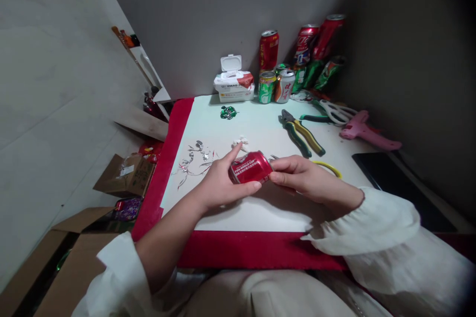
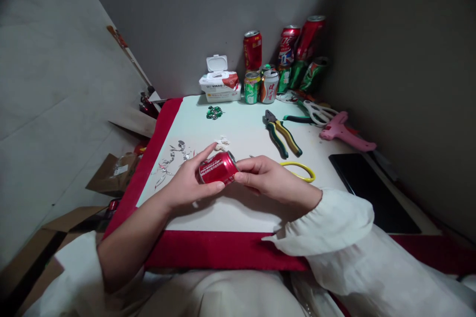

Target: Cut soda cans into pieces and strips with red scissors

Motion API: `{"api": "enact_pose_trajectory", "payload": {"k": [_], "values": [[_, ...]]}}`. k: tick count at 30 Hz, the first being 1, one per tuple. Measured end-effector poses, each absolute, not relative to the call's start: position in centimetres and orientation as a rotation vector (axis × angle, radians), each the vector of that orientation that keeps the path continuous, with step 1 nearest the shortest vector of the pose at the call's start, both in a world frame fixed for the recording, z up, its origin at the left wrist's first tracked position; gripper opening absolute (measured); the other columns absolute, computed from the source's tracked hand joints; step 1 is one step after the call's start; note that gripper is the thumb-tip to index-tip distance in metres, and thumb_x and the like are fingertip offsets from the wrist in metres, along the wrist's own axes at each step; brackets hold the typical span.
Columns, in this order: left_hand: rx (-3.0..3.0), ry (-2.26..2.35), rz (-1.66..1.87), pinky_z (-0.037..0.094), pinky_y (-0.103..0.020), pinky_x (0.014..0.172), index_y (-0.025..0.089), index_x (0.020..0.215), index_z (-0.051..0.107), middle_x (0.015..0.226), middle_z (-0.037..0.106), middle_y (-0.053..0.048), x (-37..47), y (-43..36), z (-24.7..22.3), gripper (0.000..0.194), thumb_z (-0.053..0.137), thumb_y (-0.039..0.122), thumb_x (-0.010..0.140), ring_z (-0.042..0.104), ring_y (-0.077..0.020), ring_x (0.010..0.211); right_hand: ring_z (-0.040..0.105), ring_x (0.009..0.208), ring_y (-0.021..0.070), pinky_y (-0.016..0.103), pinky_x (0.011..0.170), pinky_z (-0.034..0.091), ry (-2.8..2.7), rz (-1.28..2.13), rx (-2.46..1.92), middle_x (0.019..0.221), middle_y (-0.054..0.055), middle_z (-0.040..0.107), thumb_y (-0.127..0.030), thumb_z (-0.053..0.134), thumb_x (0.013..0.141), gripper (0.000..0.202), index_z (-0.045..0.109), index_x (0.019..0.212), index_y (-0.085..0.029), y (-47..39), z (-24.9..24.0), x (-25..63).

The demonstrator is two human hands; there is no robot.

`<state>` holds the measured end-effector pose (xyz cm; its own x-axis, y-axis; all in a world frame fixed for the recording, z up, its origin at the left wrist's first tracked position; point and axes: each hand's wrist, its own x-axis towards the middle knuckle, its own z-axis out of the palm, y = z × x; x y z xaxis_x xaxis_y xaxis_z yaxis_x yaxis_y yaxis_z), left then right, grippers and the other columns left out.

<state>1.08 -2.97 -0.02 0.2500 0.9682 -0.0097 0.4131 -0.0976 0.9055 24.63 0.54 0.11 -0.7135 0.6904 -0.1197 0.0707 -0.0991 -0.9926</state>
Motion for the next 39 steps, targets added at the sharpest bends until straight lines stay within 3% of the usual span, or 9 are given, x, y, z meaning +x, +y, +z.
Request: {"api": "enact_pose_trajectory", "payload": {"k": [5, 10, 21, 25, 29, 35, 39], "values": [[1.707, 1.299, 0.803, 0.058, -0.043, 0.093, 0.016, 0.143, 0.056, 0.119, 0.074, -0.013, 1.5, -3.2, -0.5, 0.093, 0.089, 0.045, 0.061, 0.072, -0.0272, 0.102, 0.036, 0.047, 0.003, 0.019, 0.04, 0.023, -1.566, 2.022, -0.785, 0.065, -0.004, 0.059, -0.045, 0.083, 0.078, 0.039, 0.073, 0.097, -0.012, 0.9, -0.2, 24.7], [1.903, 1.313, 0.87, 0.059, -0.035, 0.086, 0.021, 0.128, 0.066, 0.109, 0.076, -0.006, 1.8, -3.2, -0.4, 0.074, 0.089, 0.042, 0.061, 0.072, -0.0218, 0.092, 0.027, 0.04, 0.0017, 0.019, 0.038, 0.014, -1.462, 2.168, -0.717, 0.053, -0.008, 0.049, -0.045, 0.079, 0.084, 0.037, 0.071, 0.094, -0.01, 0.6, 0.0, 24.4], [2.126, 1.344, 0.838, 0.056, -0.035, 0.082, 0.023, 0.123, 0.061, 0.104, 0.075, -0.003, 1.9, -3.6, 0.2, 0.068, 0.086, 0.038, 0.062, 0.071, -0.0214, 0.088, 0.024, 0.04, 0.0016, 0.02, 0.039, 0.011, -1.516, 2.265, -0.66, 0.047, -0.01, 0.043, -0.046, 0.077, 0.085, 0.038, 0.07, 0.087, -0.009, 0.5, 0.2, 24.5], [2.227, 1.435, 0.859, 0.057, -0.041, 0.087, 0.019, 0.125, 0.059, 0.11, 0.074, -0.009, 2.3, -3.4, -0.2, 0.065, 0.081, 0.035, 0.066, 0.071, -0.0273, 0.097, 0.029, 0.044, 0.0019, 0.019, 0.039, 0.014, -1.415, 2.165, -0.757, 0.057, -0.007, 0.054, -0.044, 0.08, 0.083, 0.036, 0.071, 0.094, -0.011, 0.4, 0.0, 24.0], [2.13, 1.407, 0.809, 0.058, -0.041, 0.087, 0.023, 0.125, 0.061, 0.108, 0.075, -0.006, 2.2, -3.5, -0.1, 0.063, 0.081, 0.038, 0.067, 0.072, -0.0251, 0.093, 0.028, 0.042, 0.0005, 0.019, 0.038, 0.012, -1.288, 2.204, -0.751, 0.066, -0.003, 0.062, -0.039, 0.086, 0.076, 0.034, 0.072, 0.09, -0.011, 0.2, -0.2, 23.6], [1.985, 1.311, 0.729, 0.054, -0.043, 0.102, 0.019, 0.141, 0.054, 0.129, 0.071, -0.011, 1.3, -3.6, 0.7, 0.091, 0.087, 0.039, 0.058, 0.069, -0.029, 0.113, 0.026, 0.04, 0.0012, 0.02, 0.037, 0.013, -1.39, 2.23, -0.625, 0.054, -0.007, 0.054, -0.039, 0.083, 0.081, 0.031, 0.074, 0.092, -0.012, 0.0, -0.2, 23.9], [2.038, 1.297, 0.683, 0.058, -0.036, 0.083, 0.022, 0.129, 0.062, 0.108, 0.076, -0.006, 1.4, -3.8, 1.1, 0.074, 0.085, 0.037, 0.061, 0.073, -0.0234, 0.09, 0.03, 0.043, 0.0022, 0.02, 0.039, 0.017, -1.522, 2.203, -0.682, 0.057, -0.005, 0.057, -0.043, 0.086, 0.076, 0.039, 0.076, 0.093, -0.01, 0.1, -0.4, 24.4]]}}
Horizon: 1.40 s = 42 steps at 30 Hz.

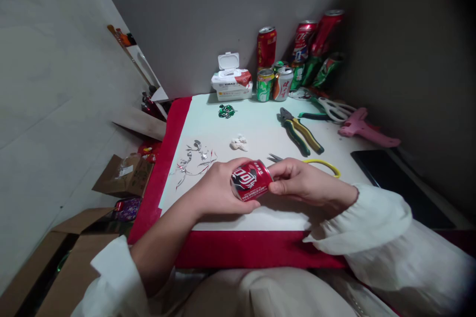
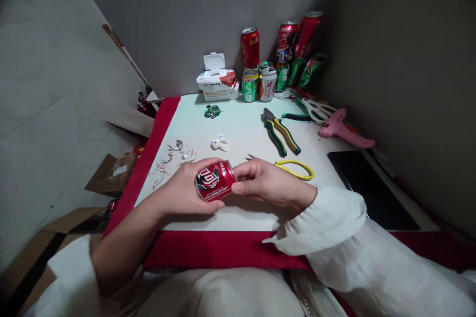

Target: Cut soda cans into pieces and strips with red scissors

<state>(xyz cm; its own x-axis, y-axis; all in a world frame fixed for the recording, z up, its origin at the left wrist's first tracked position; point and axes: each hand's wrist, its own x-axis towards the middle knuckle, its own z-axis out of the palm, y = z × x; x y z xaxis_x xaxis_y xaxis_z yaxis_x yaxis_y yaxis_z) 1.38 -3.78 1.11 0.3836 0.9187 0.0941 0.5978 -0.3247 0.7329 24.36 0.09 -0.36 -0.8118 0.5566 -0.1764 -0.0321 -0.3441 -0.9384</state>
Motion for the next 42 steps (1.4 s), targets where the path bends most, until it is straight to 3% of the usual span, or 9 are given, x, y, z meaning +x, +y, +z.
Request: {"api": "enact_pose_trajectory", "payload": {"k": [5, 9, 17, 20, 26, 30, 34, 37, 42], "values": [[2.235, 1.386, 0.692, 0.056, -0.036, 0.079, 0.024, 0.122, 0.059, 0.107, 0.074, -0.005, 1.8, -3.6, 0.4, 0.057, 0.077, 0.032, 0.069, 0.071, -0.0248, 0.092, 0.027, 0.042, 0.0012, 0.02, 0.039, 0.013, -1.413, 2.2, -0.776, 0.059, -0.006, 0.055, -0.042, 0.085, 0.078, 0.036, 0.072, 0.092, -0.011, 0.1, -0.2, 23.8], [2.425, 1.456, 0.667, 0.057, -0.042, 0.082, 0.019, 0.131, 0.05, 0.117, 0.071, -0.013, 1.7, -3.1, -0.4, 0.065, 0.074, 0.03, 0.072, 0.07, -0.0308, 0.102, 0.026, 0.042, 0.0013, 0.02, 0.039, 0.012, -1.302, 2.264, -0.745, 0.056, -0.008, 0.051, -0.04, 0.085, 0.077, 0.033, 0.071, 0.087, -0.012, -0.1, -0.3, 23.2], [2.705, 1.318, 0.85, 0.059, -0.038, 0.083, 0.016, 0.135, 0.047, 0.117, 0.072, -0.016, 1.4, -2.7, -1.3, 0.061, 0.066, 0.044, 0.084, 0.072, -0.0285, 0.102, 0.023, 0.044, 0.0032, 0.021, 0.041, 0.012, -1.58, 2.134, -0.831, 0.051, -0.009, 0.042, -0.05, 0.08, 0.08, 0.042, 0.074, 0.091, -0.01, -0.3, -0.3, 24.2], [2.612, 1.258, 0.864, 0.059, -0.039, 0.089, 0.018, 0.137, 0.048, 0.122, 0.072, -0.013, 1.1, -2.6, -1.3, 0.069, 0.072, 0.035, 0.075, 0.072, -0.0284, 0.106, 0.027, 0.046, 0.0044, 0.021, 0.044, 0.021, -1.649, 1.955, -0.833, 0.051, -0.008, 0.043, -0.05, 0.074, 0.086, 0.038, 0.074, 0.087, -0.012, -0.8, 0.2, 23.7], [2.302, 1.273, 0.734, 0.054, -0.04, 0.098, 0.024, 0.134, 0.056, 0.127, 0.071, -0.007, 0.6, -2.2, -1.1, 0.071, 0.079, 0.035, 0.068, 0.069, -0.0268, 0.112, 0.057, 0.07, 0.0144, 0.026, 0.068, 0.043, -2.196, 1.199, -0.74, 0.077, 0.004, 0.069, -0.029, 0.059, 0.097, 0.023, 0.073, 0.085, -0.014, -2.0, -0.2, 22.5], [2.28, 1.315, 0.726, 0.055, -0.039, 0.092, 0.025, 0.12, 0.063, 0.117, 0.072, -0.005, 0.7, -1.9, -0.8, 0.058, 0.081, 0.035, 0.066, 0.069, -0.0258, 0.106, 0.067, 0.08, 0.0186, 0.028, 0.069, 0.046, -2.497, 0.676, -0.734, 0.099, 0.011, 0.075, -0.014, 0.048, 0.099, 0.026, 0.072, 0.107, -0.016, -2.6, -1.0, 22.5], [2.316, 1.298, 0.885, 0.054, -0.039, 0.095, 0.025, 0.116, 0.062, 0.114, 0.073, -0.005, 0.8, -1.8, -0.4, 0.054, 0.082, 0.038, 0.067, 0.069, -0.0246, 0.104, 0.071, 0.098, 0.0241, 0.035, 0.081, 0.054, -2.273, 0.587, -0.682, 0.117, 0.013, 0.074, -0.027, 0.061, 0.097, 0.027, 0.065, 0.123, -0.021, -2.9, -0.6, 23.2], [2.356, 1.305, 0.961, 0.054, -0.04, 0.099, 0.023, 0.12, 0.061, 0.118, 0.072, -0.007, 0.6, -1.7, -0.5, 0.057, 0.081, 0.03, 0.067, 0.069, -0.0255, 0.11, 0.069, 0.09, 0.0234, 0.037, 0.078, 0.053, -1.911, 0.647, -0.688, 0.102, 0.011, 0.074, -0.036, 0.06, 0.099, 0.013, 0.065, 0.099, -0.023, -3.2, 0.2, 23.9], [2.402, 1.282, 1.072, 0.05, -0.046, 0.111, 0.021, 0.126, 0.059, 0.129, 0.069, -0.011, 0.2, -1.6, -1.2, 0.063, 0.078, 0.024, 0.067, 0.062, -0.0295, 0.128, 0.041, 0.055, 0.0161, 0.034, 0.054, 0.033, -1.523, 0.881, -0.868, 0.06, 0.001, 0.044, -0.042, 0.044, 0.106, 0.044, 0.044, 0.065, -0.025, -3.1, 0.6, 24.2]]}}
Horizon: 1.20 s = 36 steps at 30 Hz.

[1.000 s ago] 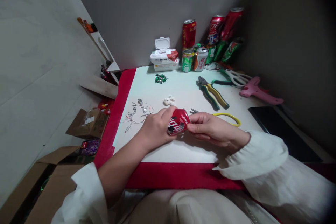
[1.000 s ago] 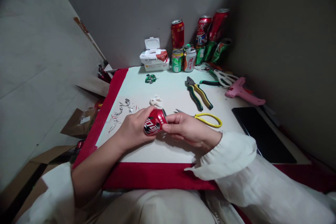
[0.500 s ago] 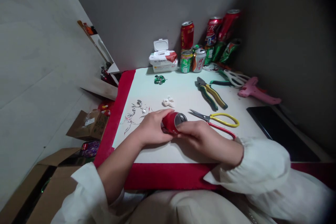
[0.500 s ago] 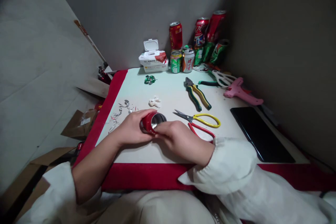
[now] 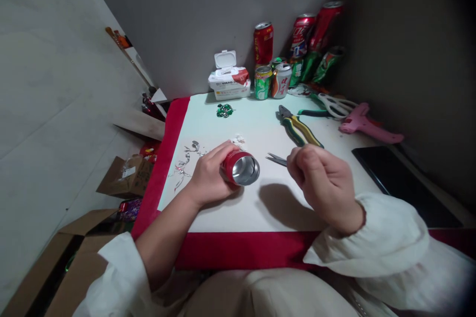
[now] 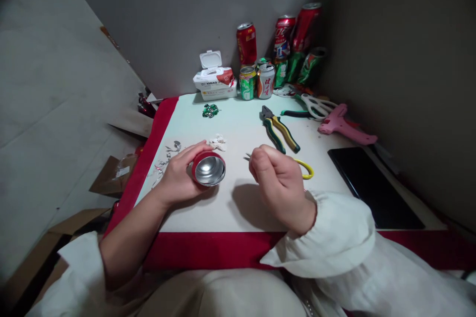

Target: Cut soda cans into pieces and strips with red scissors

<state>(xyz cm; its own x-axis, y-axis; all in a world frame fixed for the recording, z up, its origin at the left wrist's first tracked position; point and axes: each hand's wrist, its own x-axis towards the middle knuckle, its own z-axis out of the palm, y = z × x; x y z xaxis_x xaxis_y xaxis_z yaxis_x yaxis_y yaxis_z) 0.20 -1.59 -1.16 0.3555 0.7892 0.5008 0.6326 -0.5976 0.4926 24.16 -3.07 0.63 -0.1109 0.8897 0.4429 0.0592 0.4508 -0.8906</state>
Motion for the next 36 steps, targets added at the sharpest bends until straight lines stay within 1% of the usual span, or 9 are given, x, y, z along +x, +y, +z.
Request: {"api": "enact_pose_trajectory", "payload": {"k": [5, 10, 12, 15, 19, 23, 29, 33, 36], "values": [[2.411, 1.246, 1.115, 0.048, -0.052, 0.114, 0.021, 0.128, 0.057, 0.127, 0.07, -0.012, 0.2, -1.6, -1.2, 0.064, 0.077, 0.023, 0.067, 0.056, -0.0328, 0.137, 0.036, 0.056, 0.0142, 0.032, 0.053, 0.029, -1.474, 0.998, -0.868, 0.06, -0.001, 0.041, -0.048, 0.046, 0.105, 0.047, 0.042, 0.065, -0.024, -2.7, 0.3, 23.4], [2.438, 1.212, 1.15, 0.049, -0.052, 0.113, 0.02, 0.125, 0.057, 0.125, 0.069, -0.012, 0.3, -1.7, -1.0, 0.061, 0.077, 0.023, 0.068, 0.057, -0.0333, 0.135, 0.046, 0.061, 0.013, 0.029, 0.058, 0.038, -1.572, 0.906, -0.762, 0.069, 0.0, 0.05, -0.031, 0.041, 0.108, 0.032, 0.05, 0.078, -0.023, -3.1, 0.0, 23.6], [2.459, 1.211, 1.161, 0.05, -0.052, 0.112, 0.02, 0.126, 0.057, 0.124, 0.069, -0.012, 0.2, -1.6, -1.0, 0.061, 0.078, 0.025, 0.068, 0.057, -0.0338, 0.135, 0.055, 0.069, 0.0132, 0.028, 0.063, 0.044, -1.715, 0.809, -0.688, 0.079, 0.001, 0.058, -0.019, 0.043, 0.106, 0.019, 0.059, 0.096, -0.023, -3.2, 0.0, 23.6], [2.491, 1.245, 1.219, 0.053, -0.051, 0.109, 0.019, 0.126, 0.056, 0.123, 0.069, -0.014, 0.2, -1.6, -1.3, 0.06, 0.079, 0.03, 0.071, 0.059, -0.0343, 0.133, 0.066, 0.089, 0.016, 0.029, 0.078, 0.053, -1.982, 0.653, -0.504, 0.097, 0.006, 0.069, -0.007, 0.05, 0.098, 0.028, 0.062, 0.117, -0.023, -3.5, 0.1, 23.2], [2.537, 1.323, 1.252, 0.055, -0.048, 0.106, 0.016, 0.126, 0.054, 0.125, 0.067, -0.017, 0.7, -1.5, -1.9, 0.059, 0.078, 0.031, 0.074, 0.063, -0.0332, 0.127, 0.065, 0.117, 0.0221, 0.035, 0.097, 0.053, -2.1, 0.664, -0.56, 0.128, 0.014, 0.068, -0.013, 0.06, 0.096, 0.034, 0.059, 0.129, -0.019, -3.9, -0.2, 22.1], [2.594, 1.292, 1.214, 0.056, -0.044, 0.104, 0.017, 0.125, 0.052, 0.124, 0.067, -0.017, 1.3, -1.5, -2.4, 0.052, 0.072, 0.028, 0.078, 0.063, -0.0315, 0.126, 0.066, 0.088, 0.0186, 0.03, 0.077, 0.054, -2.223, 0.772, -0.681, 0.102, 0.011, 0.071, -0.019, 0.058, 0.098, 0.009, 0.065, 0.103, -0.017, -4.0, -0.8, 21.5], [2.596, 1.298, 1.231, 0.058, -0.04, 0.098, 0.019, 0.122, 0.049, 0.122, 0.065, -0.016, 1.4, -1.6, -2.9, 0.049, 0.071, 0.026, 0.079, 0.066, -0.029, 0.12, 0.055, 0.072, 0.0146, 0.027, 0.07, 0.046, -2.204, 0.925, -0.68, 0.081, 0.004, 0.065, -0.018, 0.053, 0.099, 0.017, 0.062, 0.086, -0.019, -3.3, -1.0, 21.5], [2.6, 1.306, 1.22, 0.059, -0.04, 0.092, 0.02, 0.122, 0.048, 0.118, 0.067, -0.014, 1.5, -1.7, -3.0, 0.056, 0.075, 0.033, 0.074, 0.069, -0.0283, 0.11, 0.052, 0.071, 0.0144, 0.027, 0.07, 0.043, -2.152, 1.103, -0.703, 0.076, 0.002, 0.061, -0.025, 0.052, 0.1, 0.024, 0.061, 0.078, -0.018, -2.7, -0.8, 21.8], [2.536, 1.358, 1.047, 0.057, -0.042, 0.096, 0.021, 0.123, 0.051, 0.123, 0.066, -0.013, 1.6, -1.7, -2.5, 0.063, 0.077, 0.033, 0.068, 0.067, -0.0303, 0.115, 0.05, 0.068, 0.0134, 0.026, 0.066, 0.042, -2.032, 1.286, -0.784, 0.07, 0.0, 0.058, -0.032, 0.053, 0.099, 0.029, 0.06, 0.075, -0.018, -2.2, -0.6, 22.2]]}}
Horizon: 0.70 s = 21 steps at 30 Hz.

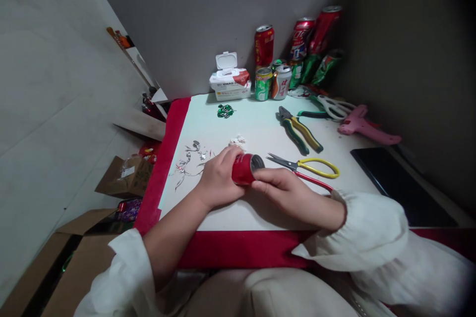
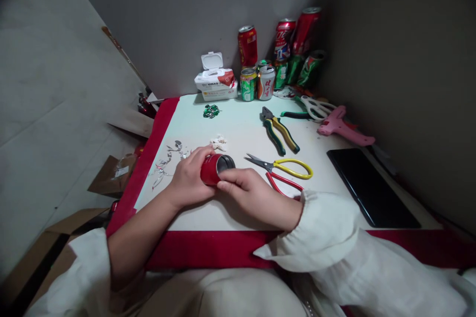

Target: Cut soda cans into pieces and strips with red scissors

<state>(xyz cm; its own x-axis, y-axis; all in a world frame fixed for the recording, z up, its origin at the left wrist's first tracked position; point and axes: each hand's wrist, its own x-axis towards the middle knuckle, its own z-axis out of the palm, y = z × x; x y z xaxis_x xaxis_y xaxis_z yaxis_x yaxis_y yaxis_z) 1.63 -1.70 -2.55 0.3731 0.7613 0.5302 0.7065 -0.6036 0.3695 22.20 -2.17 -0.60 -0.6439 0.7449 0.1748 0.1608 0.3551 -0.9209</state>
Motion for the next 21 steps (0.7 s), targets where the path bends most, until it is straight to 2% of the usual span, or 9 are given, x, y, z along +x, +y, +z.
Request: {"api": "enact_pose_trajectory", "payload": {"k": [6, 9, 11, 13, 14, 16, 17, 19, 21], "values": [[2.298, 1.249, 0.795, 0.045, -0.048, 0.114, 0.022, 0.139, 0.05, 0.146, 0.057, -0.013, 1.1, -2.0, -0.8, 0.083, 0.085, 0.04, 0.066, 0.055, -0.0319, 0.135, 0.032, 0.044, 0.0074, 0.023, 0.044, 0.024, -1.605, 1.757, -0.844, 0.049, -0.007, 0.043, -0.054, 0.061, 0.093, 0.04, 0.06, 0.076, -0.018, -1.0, -0.8, 23.0], [2.124, 1.245, 0.777, 0.046, -0.048, 0.113, 0.022, 0.143, 0.05, 0.141, 0.062, -0.013, 0.9, -2.3, -0.5, 0.086, 0.086, 0.04, 0.067, 0.06, -0.0311, 0.129, 0.031, 0.043, 0.0064, 0.022, 0.041, 0.02, -1.443, 1.85, -0.877, 0.051, -0.006, 0.045, -0.058, 0.068, 0.087, 0.042, 0.062, 0.078, -0.017, -0.4, -1.2, 23.1], [1.957, 1.308, 0.804, 0.05, -0.049, 0.108, 0.022, 0.142, 0.053, 0.133, 0.068, -0.013, 1.0, -2.4, -0.6, 0.085, 0.087, 0.042, 0.067, 0.065, -0.0309, 0.121, 0.036, 0.046, 0.007, 0.022, 0.042, 0.025, -1.426, 1.756, -0.91, 0.062, -0.003, 0.055, -0.056, 0.071, 0.086, 0.039, 0.068, 0.089, -0.017, -0.3, -1.3, 23.1], [1.8, 1.318, 0.861, 0.054, -0.047, 0.102, 0.021, 0.141, 0.055, 0.126, 0.072, -0.013, 1.1, -2.4, -0.7, 0.083, 0.087, 0.044, 0.068, 0.07, -0.0294, 0.113, 0.046, 0.055, 0.0094, 0.024, 0.048, 0.038, -1.493, 1.493, -0.966, 0.088, 0.004, 0.068, -0.053, 0.072, 0.086, 0.041, 0.069, 0.109, -0.019, -0.4, -1.2, 23.0], [1.743, 1.298, 0.896, 0.055, -0.046, 0.1, 0.021, 0.141, 0.055, 0.124, 0.072, -0.012, 1.2, -2.4, -0.7, 0.082, 0.087, 0.044, 0.069, 0.071, -0.0283, 0.11, 0.052, 0.062, 0.0115, 0.027, 0.054, 0.045, -1.565, 1.315, -0.987, 0.106, 0.008, 0.069, -0.052, 0.073, 0.086, 0.047, 0.066, 0.121, -0.021, -0.5, -1.2, 22.9], [1.699, 1.26, 0.952, 0.056, -0.043, 0.098, 0.021, 0.14, 0.057, 0.125, 0.072, -0.012, 1.3, -2.3, -0.8, 0.08, 0.087, 0.043, 0.069, 0.072, -0.027, 0.108, 0.061, 0.082, 0.0188, 0.036, 0.073, 0.055, -1.769, 0.927, -0.979, 0.132, 0.013, 0.06, -0.049, 0.074, 0.086, 0.064, 0.054, 0.141, -0.025, -0.7, -1.3, 22.9], [1.699, 1.26, 0.97, 0.056, -0.043, 0.099, 0.021, 0.14, 0.058, 0.126, 0.072, -0.012, 1.4, -2.3, -0.9, 0.08, 0.088, 0.043, 0.068, 0.071, -0.0271, 0.11, 0.062, 0.096, 0.024, 0.042, 0.083, 0.055, -1.883, 0.746, -0.955, 0.14, 0.015, 0.054, -0.05, 0.075, 0.085, 0.075, 0.046, 0.149, -0.026, -0.9, -1.3, 22.9], [1.717, 1.278, 0.965, 0.055, -0.043, 0.102, 0.021, 0.14, 0.058, 0.129, 0.071, -0.012, 1.5, -2.3, -0.9, 0.083, 0.089, 0.041, 0.066, 0.07, -0.0279, 0.113, 0.053, 0.122, 0.0345, 0.054, 0.101, 0.049, -2.082, 0.464, -0.883, 0.147, 0.018, 0.045, -0.054, 0.079, 0.08, 0.095, 0.032, 0.158, -0.026, -1.3, -1.5, 22.8], [1.739, 1.288, 0.924, 0.053, -0.044, 0.104, 0.021, 0.143, 0.056, 0.131, 0.07, -0.013, 1.6, -2.4, -1.0, 0.087, 0.089, 0.04, 0.065, 0.069, -0.0288, 0.116, 0.043, 0.135, 0.0402, 0.06, 0.109, 0.043, -2.2, 0.336, -0.859, 0.149, 0.02, 0.04, -0.055, 0.081, 0.077, 0.107, 0.022, 0.161, -0.026, -1.6, -1.8, 22.6]]}}
